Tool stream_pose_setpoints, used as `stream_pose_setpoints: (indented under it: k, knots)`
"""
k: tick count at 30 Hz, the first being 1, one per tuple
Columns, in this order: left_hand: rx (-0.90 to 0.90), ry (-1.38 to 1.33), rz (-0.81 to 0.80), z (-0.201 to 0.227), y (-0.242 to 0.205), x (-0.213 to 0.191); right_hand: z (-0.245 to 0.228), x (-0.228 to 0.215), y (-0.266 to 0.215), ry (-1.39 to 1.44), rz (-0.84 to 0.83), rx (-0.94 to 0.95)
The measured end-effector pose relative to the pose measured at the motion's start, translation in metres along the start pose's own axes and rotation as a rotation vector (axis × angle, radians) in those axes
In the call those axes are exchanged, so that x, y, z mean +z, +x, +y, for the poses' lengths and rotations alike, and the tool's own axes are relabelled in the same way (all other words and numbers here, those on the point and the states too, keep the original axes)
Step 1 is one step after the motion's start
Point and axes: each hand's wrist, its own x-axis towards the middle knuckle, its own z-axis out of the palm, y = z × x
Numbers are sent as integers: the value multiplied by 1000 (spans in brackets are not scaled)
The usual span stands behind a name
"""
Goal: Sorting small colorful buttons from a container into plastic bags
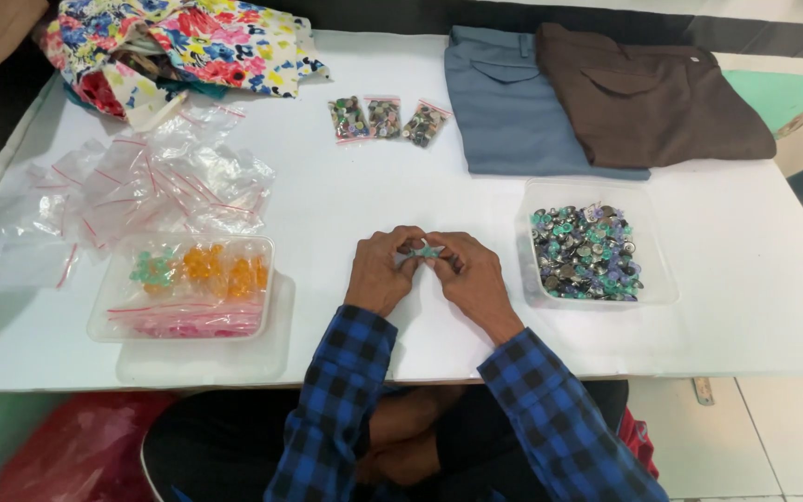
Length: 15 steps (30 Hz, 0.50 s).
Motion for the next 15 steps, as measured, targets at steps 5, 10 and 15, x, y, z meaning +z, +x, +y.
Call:
stream_pose_setpoints:
  k: [5,10,15]
  knots:
    - [2,18,-31,7,-1,-4,-3,-1,-1,47,-14,38]
    - [27,37,-46,3,-3,-6,-14,-3,0,60,-34,62]
    - [101,146,-19,-5,-4,-3,-5,-2,-2,46,-5,-42]
